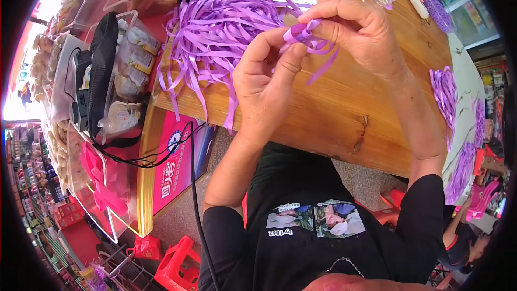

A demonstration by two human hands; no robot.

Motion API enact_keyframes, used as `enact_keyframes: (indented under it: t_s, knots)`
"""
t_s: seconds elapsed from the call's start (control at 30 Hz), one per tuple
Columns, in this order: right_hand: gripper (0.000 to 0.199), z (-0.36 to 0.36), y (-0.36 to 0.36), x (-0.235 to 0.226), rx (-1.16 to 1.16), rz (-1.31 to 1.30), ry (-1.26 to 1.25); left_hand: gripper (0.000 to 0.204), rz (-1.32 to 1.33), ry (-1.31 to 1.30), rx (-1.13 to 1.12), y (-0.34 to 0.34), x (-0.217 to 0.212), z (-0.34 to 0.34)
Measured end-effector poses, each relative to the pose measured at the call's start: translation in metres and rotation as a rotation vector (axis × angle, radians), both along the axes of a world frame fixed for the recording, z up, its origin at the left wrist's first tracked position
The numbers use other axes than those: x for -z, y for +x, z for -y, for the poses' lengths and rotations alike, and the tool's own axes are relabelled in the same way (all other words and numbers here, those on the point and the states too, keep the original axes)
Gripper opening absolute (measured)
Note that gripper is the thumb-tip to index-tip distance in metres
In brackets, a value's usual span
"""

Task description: The person picks up a purple ribbon from a pile on a wooden table and ties a series of knots into it by hand. They then pull the ribbon through the knots to form a small flower shape before placing it aside and repeating the process.

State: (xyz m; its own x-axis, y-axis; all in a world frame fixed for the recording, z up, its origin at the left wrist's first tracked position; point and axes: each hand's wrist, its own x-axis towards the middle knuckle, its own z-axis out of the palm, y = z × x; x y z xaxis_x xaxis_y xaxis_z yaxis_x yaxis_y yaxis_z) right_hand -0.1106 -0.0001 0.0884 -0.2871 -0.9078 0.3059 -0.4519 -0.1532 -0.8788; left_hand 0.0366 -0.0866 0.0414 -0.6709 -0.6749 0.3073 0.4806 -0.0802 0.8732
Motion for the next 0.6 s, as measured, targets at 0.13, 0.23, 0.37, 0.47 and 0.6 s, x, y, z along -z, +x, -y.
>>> enact_keyframes:
  t_s: [0.13, 0.23, 0.37, 0.47, 0.6]
  knots:
    - [0.014, -0.003, 0.001, 0.004, 0.031, -0.204, -0.139, 0.014, -0.016, 0.104, 0.070, 0.003, 0.004, 0.002]
    - [0.015, -0.011, -0.005, 0.001, 0.072, -0.212, -0.209, 0.012, 0.026, 0.153, -0.010, 0.005, 0.006, 0.009]
    - [0.019, -0.041, -0.028, -0.004, 0.133, -0.053, -0.194, 0.012, 0.186, -0.241, -0.478, 0.010, 0.012, 0.051]
    - [0.023, -0.071, -0.046, -0.009, 0.138, 0.219, -0.367, 0.012, 0.195, -0.218, -0.667, 0.015, 0.018, 0.095]
    - [0.028, -0.135, -0.066, -0.026, 0.493, 0.431, -0.671, 0.013, 0.145, -0.006, -0.608, 0.005, 0.023, 0.116]
